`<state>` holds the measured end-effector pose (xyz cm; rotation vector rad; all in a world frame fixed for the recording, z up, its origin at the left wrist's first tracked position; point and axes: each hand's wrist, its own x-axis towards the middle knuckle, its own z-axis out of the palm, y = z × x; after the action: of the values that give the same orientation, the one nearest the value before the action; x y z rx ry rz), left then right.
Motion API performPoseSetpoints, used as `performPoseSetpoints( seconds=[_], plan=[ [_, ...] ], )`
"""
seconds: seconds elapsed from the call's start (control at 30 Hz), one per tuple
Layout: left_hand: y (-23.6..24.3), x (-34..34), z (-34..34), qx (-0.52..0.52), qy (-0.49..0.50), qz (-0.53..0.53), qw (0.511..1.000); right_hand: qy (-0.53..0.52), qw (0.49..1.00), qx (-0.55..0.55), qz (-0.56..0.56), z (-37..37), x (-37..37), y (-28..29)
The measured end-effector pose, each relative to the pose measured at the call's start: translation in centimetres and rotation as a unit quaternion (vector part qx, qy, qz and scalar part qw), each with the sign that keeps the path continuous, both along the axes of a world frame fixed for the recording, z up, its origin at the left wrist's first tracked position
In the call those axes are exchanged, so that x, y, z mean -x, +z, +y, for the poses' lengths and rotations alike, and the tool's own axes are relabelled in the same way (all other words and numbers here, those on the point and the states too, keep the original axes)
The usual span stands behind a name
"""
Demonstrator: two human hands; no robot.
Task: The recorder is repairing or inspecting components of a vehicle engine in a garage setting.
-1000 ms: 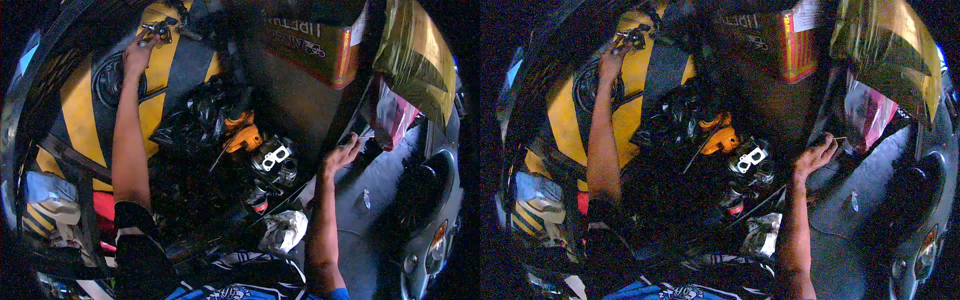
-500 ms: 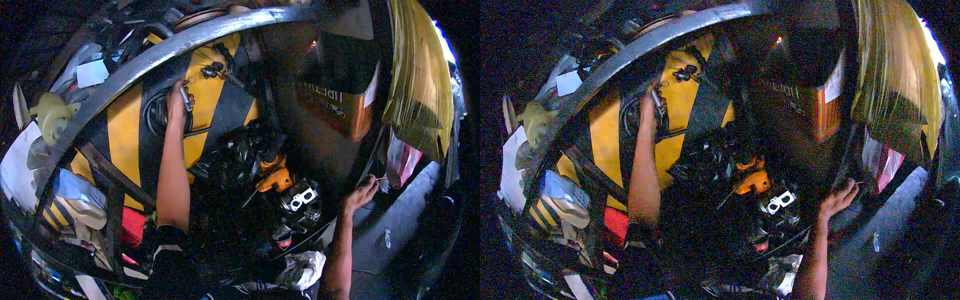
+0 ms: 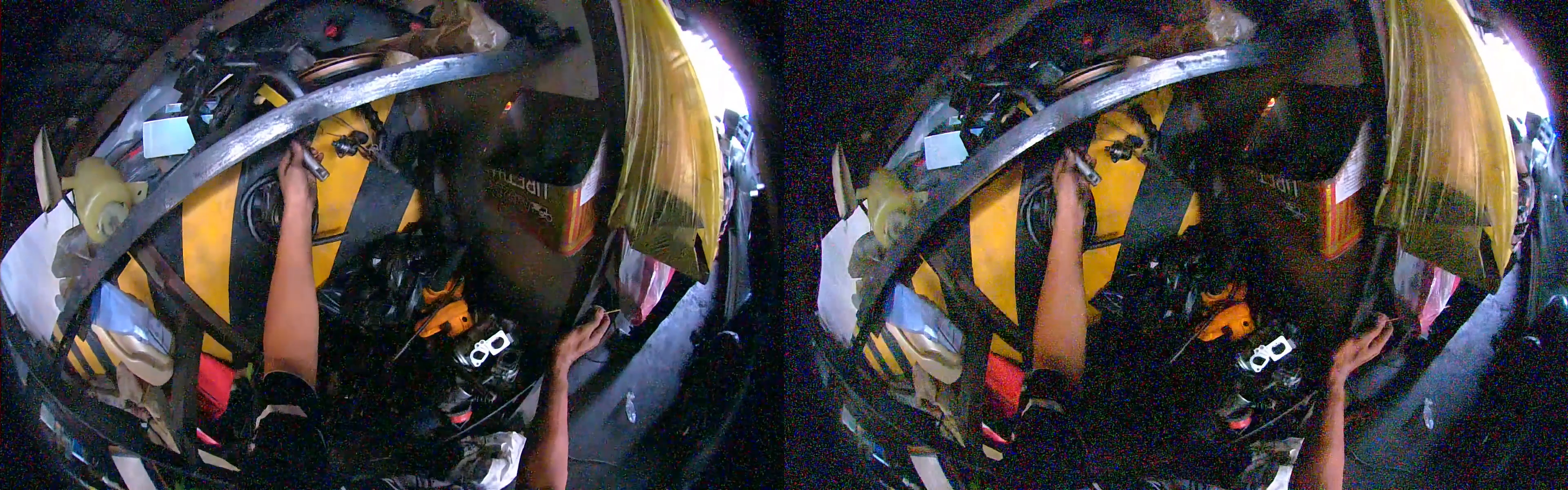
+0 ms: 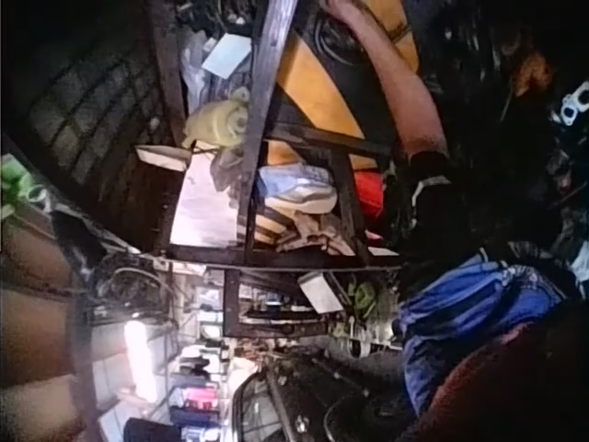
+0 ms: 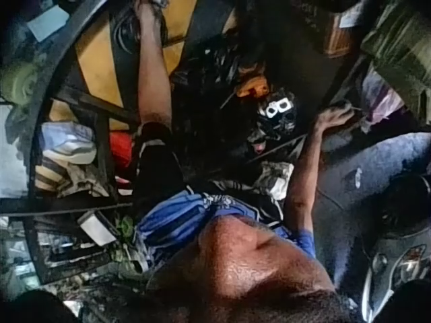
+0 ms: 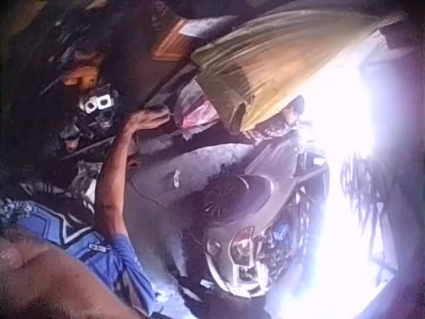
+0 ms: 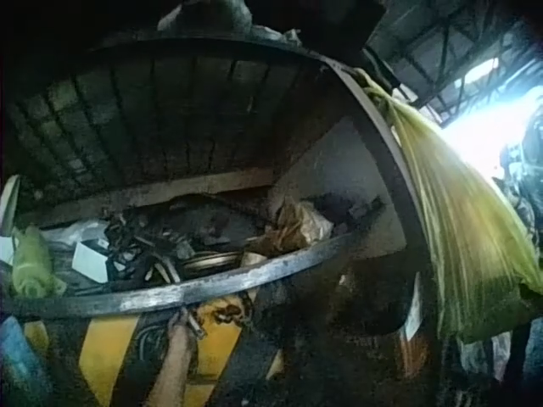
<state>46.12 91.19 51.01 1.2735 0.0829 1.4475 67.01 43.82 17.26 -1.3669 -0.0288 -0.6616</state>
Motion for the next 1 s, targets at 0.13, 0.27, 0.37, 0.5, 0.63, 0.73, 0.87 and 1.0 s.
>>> performPoseSetpoints(
  seconds=[0.13, 0.27, 0.37, 0.5, 0.63, 0.73, 0.87, 1.0],
  plan=[
    [-0.2, 0.1, 1.9, -0.038, -0.044, -0.014, 0.998, -0.047, 0.996, 0.07, -0.008, 0.3, 0.1, 0.3],
    [-0.8, -1.3, 1.7, 0.012, -0.028, 0.029, 0.999, -0.103, 0.98, 0.164, -0.048, -0.3, -0.4, -1.2],
    [-1.1, -2.5, 1.7, 0.026, -0.023, 0.039, 0.999, -0.114, 0.978, 0.154, -0.083, -0.6, -1.3, -2.4],
    [-0.8, -1.0, 3.2, -0.009, -0.058, 0.045, 0.997, -0.109, 0.98, 0.141, -0.086, 0.7, -0.2, -0.7],
    [-1.5, -2.0, 2.2, 0.02, -0.06, 0.04, 0.997, -0.06, 0.996, 0.048, -0.035, 0.8, 0.4, 0.6],
    [-2.5, -3.3, 1.9, 0.021, 0.008, 0.09, 0.996, -0.068, 0.996, 0.047, -0.04, 0.5, 0.5, 1.0],
    [-4.2, -6.8, 3.8, 0.01, -0.03, 0.084, 0.996, -0.07, 0.997, -0.018, -0.026, -1.2, 0.5, 1.6],
    [-7.3, -8.9, 5.0, -0.082, 0.001, 0.175, 0.981, -0.074, 0.997, 0.026, 0.017, 1.3, 1.8, 2.3]
  ],
)
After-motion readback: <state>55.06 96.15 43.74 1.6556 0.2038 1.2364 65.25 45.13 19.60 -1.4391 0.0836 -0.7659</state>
